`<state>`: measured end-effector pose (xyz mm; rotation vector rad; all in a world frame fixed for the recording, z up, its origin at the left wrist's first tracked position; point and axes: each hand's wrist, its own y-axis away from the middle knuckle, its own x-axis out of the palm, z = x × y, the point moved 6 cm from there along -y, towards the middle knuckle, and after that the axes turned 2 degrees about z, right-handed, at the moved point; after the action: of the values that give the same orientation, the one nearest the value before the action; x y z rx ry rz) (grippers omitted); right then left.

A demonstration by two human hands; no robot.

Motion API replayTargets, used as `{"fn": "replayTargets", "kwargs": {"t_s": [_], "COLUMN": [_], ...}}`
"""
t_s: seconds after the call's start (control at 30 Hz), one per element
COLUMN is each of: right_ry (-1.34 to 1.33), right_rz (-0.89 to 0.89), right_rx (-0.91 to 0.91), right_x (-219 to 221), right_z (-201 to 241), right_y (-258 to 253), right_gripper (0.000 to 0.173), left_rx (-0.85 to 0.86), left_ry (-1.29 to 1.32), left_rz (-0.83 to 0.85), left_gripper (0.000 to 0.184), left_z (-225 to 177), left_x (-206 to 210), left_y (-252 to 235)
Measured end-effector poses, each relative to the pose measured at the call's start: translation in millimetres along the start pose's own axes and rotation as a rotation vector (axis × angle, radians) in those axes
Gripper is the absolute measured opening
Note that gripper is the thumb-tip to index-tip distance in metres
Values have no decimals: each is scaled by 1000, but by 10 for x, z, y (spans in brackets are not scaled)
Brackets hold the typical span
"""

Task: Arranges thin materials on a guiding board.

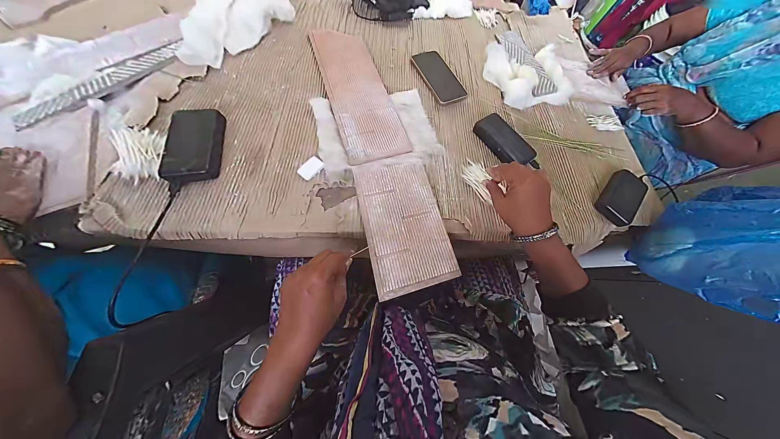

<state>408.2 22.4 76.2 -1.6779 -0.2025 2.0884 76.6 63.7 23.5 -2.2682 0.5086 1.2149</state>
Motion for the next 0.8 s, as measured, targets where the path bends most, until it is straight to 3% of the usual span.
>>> {"fn": "replayTargets", "kwargs": {"t_s": [0.23, 0.37, 0.5, 0.63, 0.8], "right_ry": [141, 27, 32, 63, -28], "right_rz": [142, 27, 202, 226, 293], "right_rx": [61, -167, -278, -298, -264], "right_x": [195, 240, 611, 852, 842], "right_z": [22, 368, 749, 792, 729], "right_y": [-112, -207, -453, -644, -592], "right_gripper": [11, 23, 30, 12, 7], "left_rx": [-29, -41, -30, -47, -68], "left_ry": [27, 31, 36, 30, 36], "left_rz": [11, 26, -1, -38, -26], "left_gripper": [25, 24, 25, 25, 25], "left_z": [89, 142, 71, 96, 148], "left_x": [17, 32, 11, -54, -73], "left_y": [49, 40, 18, 75, 141]}}
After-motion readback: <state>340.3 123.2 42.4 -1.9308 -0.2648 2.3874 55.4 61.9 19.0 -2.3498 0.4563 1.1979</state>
